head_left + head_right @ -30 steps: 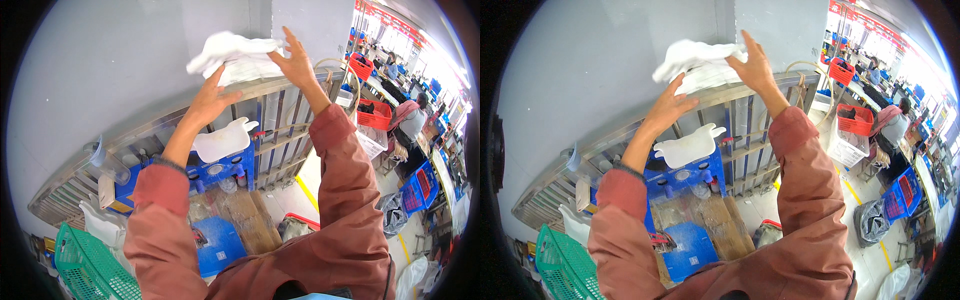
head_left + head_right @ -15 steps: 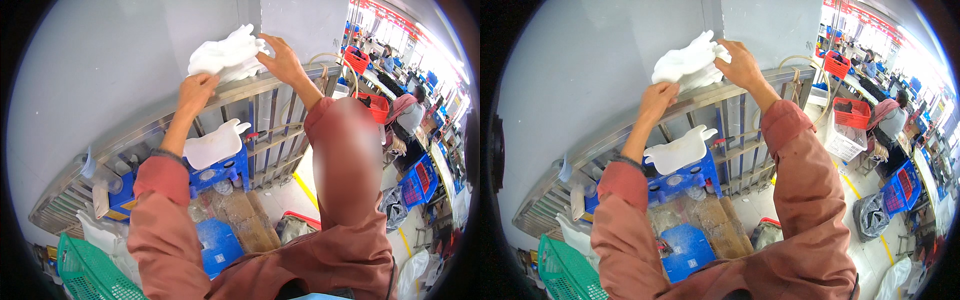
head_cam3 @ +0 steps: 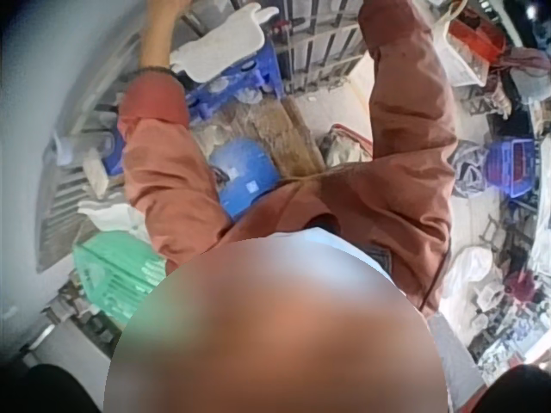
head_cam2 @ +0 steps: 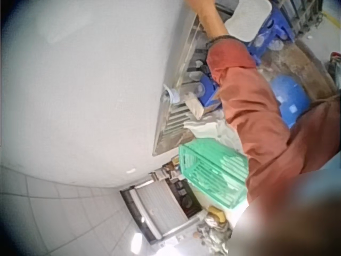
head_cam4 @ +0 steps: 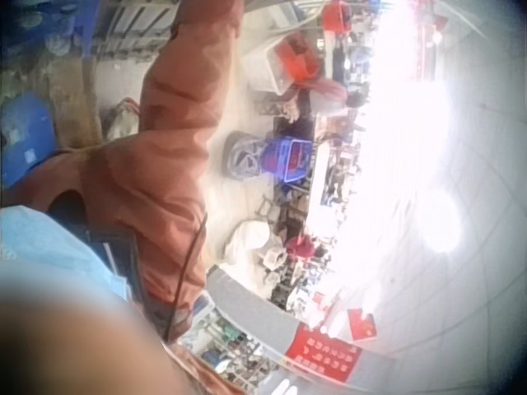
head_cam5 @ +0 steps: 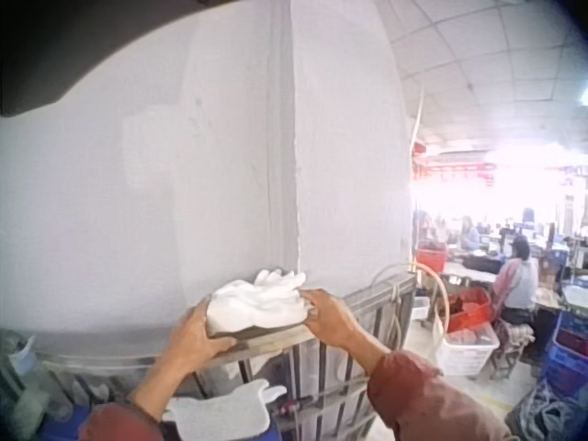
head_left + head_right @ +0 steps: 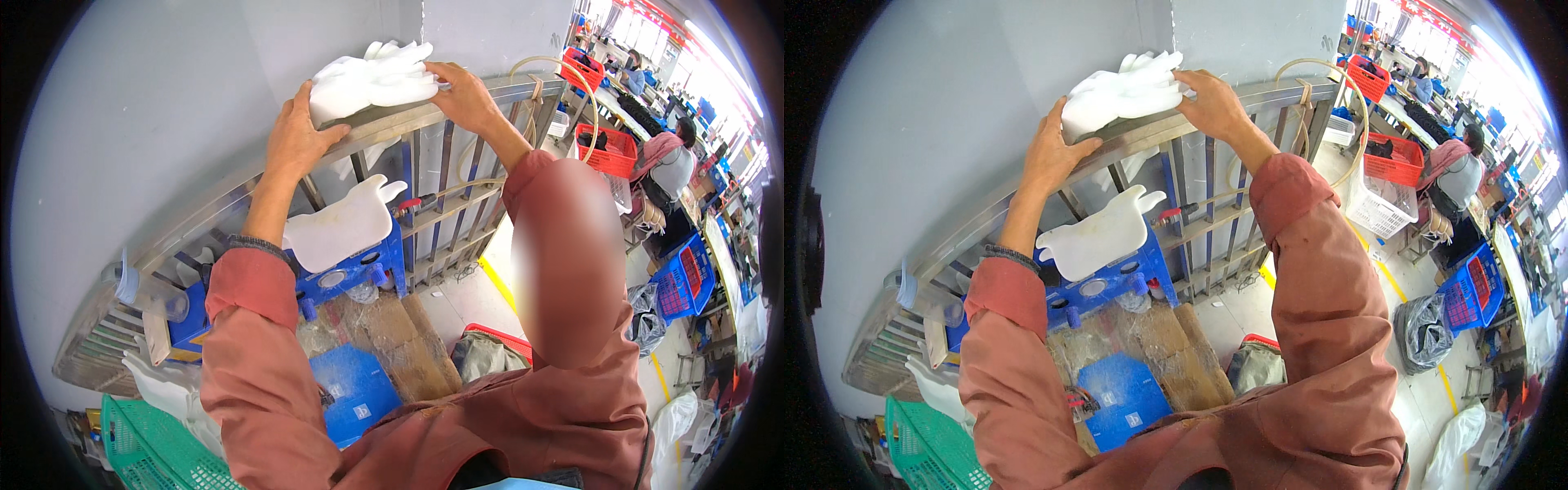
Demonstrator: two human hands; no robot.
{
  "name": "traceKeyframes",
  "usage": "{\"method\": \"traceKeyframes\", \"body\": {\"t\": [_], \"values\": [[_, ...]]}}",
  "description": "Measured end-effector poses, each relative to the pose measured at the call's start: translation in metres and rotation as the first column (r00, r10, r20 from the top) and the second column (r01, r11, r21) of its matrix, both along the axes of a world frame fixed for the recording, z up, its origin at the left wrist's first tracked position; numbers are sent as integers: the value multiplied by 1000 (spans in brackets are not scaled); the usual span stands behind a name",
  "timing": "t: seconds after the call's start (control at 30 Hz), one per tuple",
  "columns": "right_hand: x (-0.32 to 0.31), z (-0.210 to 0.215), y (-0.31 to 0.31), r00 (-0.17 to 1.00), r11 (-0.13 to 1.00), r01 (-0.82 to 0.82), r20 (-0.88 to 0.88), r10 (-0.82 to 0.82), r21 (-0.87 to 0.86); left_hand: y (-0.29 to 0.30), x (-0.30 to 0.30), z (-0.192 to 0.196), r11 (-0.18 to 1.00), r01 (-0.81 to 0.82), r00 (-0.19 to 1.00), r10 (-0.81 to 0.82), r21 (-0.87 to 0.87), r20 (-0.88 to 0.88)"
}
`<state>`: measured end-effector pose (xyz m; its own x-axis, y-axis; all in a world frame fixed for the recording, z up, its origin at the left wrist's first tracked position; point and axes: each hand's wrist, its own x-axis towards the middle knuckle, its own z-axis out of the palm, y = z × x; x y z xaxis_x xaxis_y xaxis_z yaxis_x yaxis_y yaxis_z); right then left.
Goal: The person gathers white gloves, ties them with a rubber band, and places them on a metal rack. They then walk to a nearby area, place the gloves into a blue plastic bag, tie the bag, and hang it on a metal gate.
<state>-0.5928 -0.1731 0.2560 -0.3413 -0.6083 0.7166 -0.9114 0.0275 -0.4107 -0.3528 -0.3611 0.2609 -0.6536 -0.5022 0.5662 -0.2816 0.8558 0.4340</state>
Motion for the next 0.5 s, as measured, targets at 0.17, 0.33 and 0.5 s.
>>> {"method": "traceKeyframes", "body": {"t": [0.17, 0.33, 0.5], "values": [[-16, 2, -5, 952, 994, -76, 291, 94, -73, 0, -10, 6, 995, -86, 986, 78, 48, 145], [-25, 1, -20, 943, 998, 15, 332, 7, -62, -12, -17, 2, 994, -30, 981, 10, 104, 192], [-14, 1, -26, 949, 997, 73, 310, -66, -11, -20, -20, -4, 985, 50, 990, -71, 165, 125]]}}
